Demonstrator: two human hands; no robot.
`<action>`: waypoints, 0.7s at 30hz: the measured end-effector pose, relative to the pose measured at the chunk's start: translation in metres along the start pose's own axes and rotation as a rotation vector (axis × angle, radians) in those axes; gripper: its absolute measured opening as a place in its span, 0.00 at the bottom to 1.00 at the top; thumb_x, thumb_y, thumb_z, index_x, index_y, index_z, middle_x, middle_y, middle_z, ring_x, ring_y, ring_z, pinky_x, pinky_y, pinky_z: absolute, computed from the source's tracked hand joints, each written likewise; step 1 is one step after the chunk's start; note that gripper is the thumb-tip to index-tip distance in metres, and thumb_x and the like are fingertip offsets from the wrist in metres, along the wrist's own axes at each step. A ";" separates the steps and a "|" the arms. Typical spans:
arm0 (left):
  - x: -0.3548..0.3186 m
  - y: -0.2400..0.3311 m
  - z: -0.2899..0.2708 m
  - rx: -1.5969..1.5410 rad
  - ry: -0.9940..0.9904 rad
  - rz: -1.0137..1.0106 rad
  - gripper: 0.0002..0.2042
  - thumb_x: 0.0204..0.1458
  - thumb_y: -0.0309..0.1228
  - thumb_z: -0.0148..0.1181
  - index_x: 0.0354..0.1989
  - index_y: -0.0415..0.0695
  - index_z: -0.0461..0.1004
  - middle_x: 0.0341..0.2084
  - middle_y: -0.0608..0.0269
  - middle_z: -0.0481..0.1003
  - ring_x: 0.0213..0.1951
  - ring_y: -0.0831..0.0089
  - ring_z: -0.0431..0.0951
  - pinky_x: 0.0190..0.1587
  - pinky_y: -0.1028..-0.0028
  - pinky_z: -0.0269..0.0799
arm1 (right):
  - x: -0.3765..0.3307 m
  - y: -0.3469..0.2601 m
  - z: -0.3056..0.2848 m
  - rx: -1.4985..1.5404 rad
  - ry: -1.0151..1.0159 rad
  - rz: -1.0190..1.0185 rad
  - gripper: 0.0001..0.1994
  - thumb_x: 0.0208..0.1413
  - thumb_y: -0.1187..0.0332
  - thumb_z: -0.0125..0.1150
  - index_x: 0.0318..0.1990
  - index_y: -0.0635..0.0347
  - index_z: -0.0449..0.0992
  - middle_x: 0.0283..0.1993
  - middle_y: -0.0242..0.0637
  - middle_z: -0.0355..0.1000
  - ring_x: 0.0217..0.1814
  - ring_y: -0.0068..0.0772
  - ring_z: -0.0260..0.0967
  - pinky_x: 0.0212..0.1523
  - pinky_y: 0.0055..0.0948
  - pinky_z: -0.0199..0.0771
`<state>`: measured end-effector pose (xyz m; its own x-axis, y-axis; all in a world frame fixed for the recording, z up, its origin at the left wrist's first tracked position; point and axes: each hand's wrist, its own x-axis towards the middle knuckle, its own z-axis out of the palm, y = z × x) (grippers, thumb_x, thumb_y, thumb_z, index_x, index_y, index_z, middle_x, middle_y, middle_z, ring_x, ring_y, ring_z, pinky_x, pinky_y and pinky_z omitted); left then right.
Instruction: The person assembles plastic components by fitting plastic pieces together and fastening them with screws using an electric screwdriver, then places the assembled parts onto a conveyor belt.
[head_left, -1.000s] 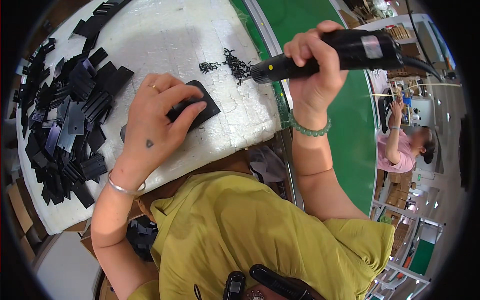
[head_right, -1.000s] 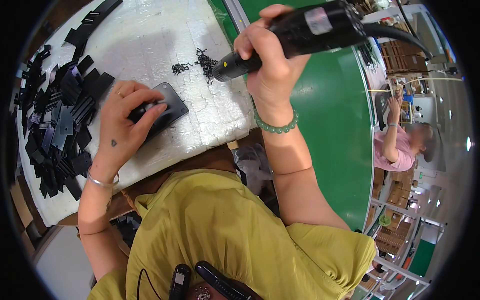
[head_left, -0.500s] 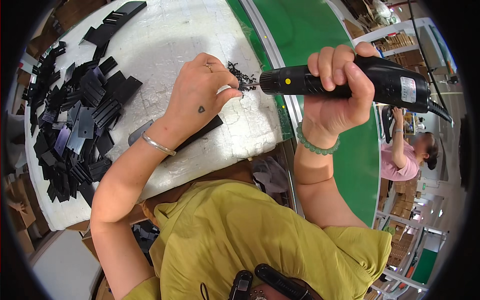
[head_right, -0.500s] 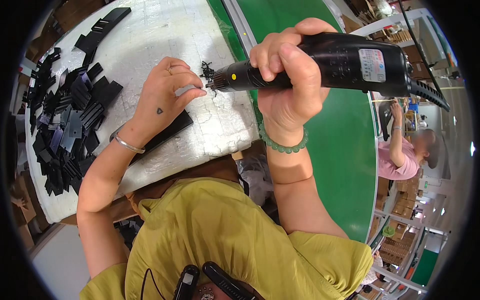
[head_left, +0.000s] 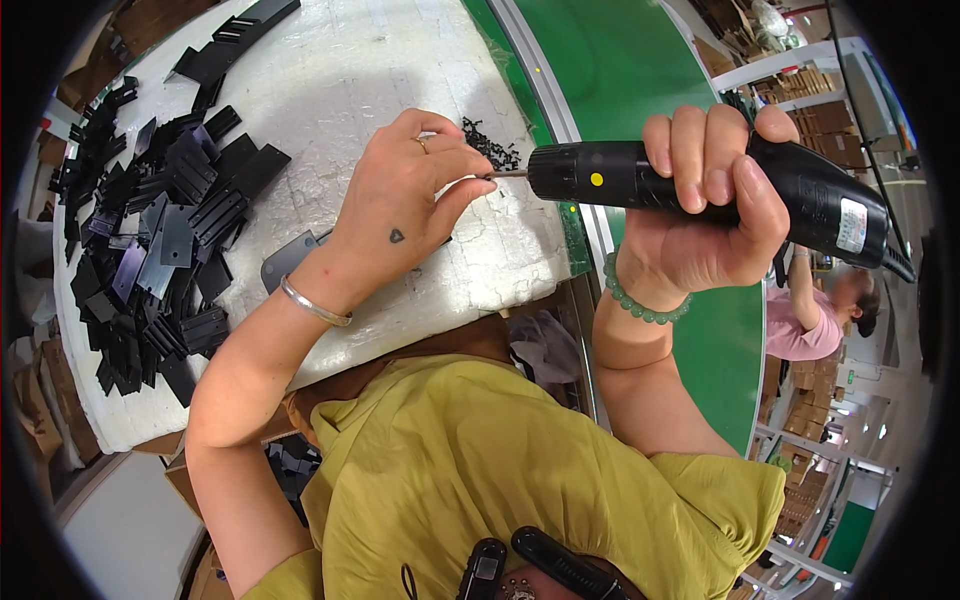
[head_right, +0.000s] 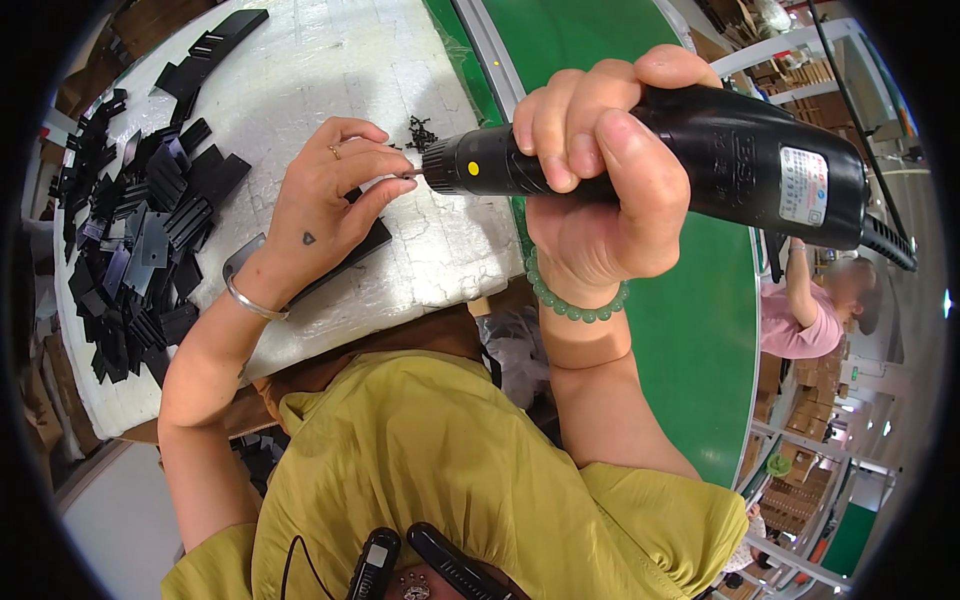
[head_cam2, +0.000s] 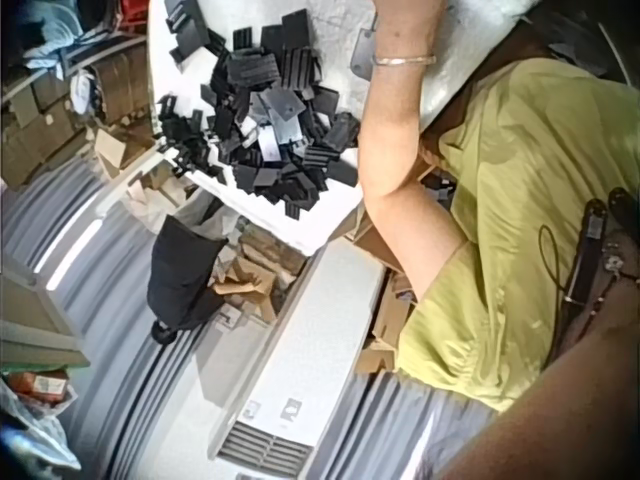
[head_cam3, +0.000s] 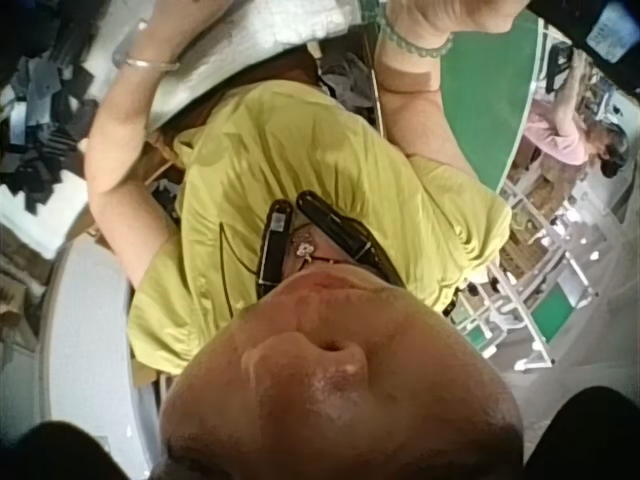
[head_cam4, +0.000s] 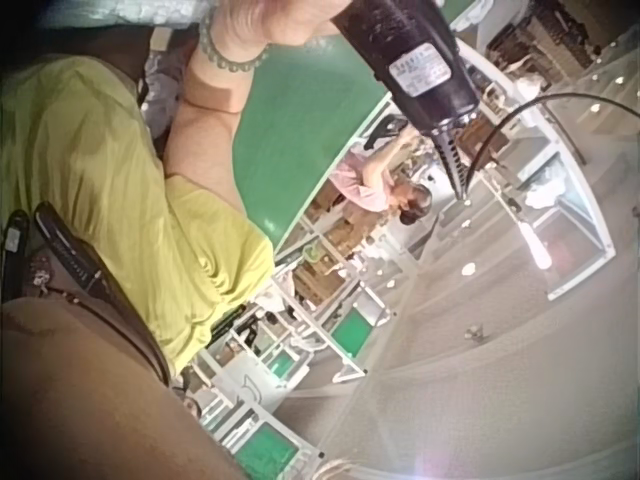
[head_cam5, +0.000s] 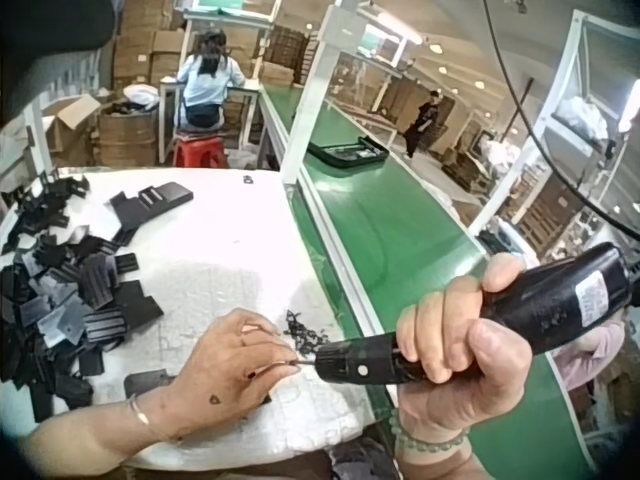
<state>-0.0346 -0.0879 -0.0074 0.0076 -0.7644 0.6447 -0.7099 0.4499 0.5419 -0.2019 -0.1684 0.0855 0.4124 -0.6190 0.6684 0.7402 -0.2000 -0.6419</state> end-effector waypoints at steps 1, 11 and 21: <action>-0.001 0.002 -0.001 0.002 0.001 -0.003 0.07 0.41 0.25 0.65 0.30 0.42 0.77 0.28 0.63 0.76 0.40 0.63 0.72 0.38 0.70 0.70 | -0.001 0.000 0.001 0.002 -0.001 0.002 0.19 0.46 0.74 0.45 0.49 0.56 0.63 0.18 0.30 0.56 0.16 0.23 0.51 0.26 0.29 0.59; -0.010 0.012 -0.016 0.109 -0.005 0.031 0.06 0.39 0.23 0.64 0.28 0.41 0.75 0.26 0.63 0.75 0.40 0.62 0.72 0.35 0.71 0.70 | -0.003 0.003 0.011 0.026 -0.211 0.024 0.16 0.47 0.73 0.46 0.46 0.55 0.62 0.19 0.26 0.56 0.18 0.19 0.53 0.27 0.25 0.58; -0.035 0.024 -0.040 0.111 0.092 -0.158 0.19 0.43 0.25 0.60 0.47 0.43 0.71 0.36 0.57 0.74 0.42 0.58 0.70 0.46 0.66 0.65 | -0.013 0.023 0.033 0.030 -0.362 0.083 0.17 0.46 0.74 0.47 0.47 0.56 0.62 0.19 0.24 0.56 0.19 0.18 0.53 0.27 0.23 0.56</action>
<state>-0.0233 -0.0322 0.0046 0.1852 -0.7739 0.6056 -0.7679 0.2705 0.5807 -0.1730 -0.1400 0.0739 0.6291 -0.3221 0.7075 0.7092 -0.1346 -0.6920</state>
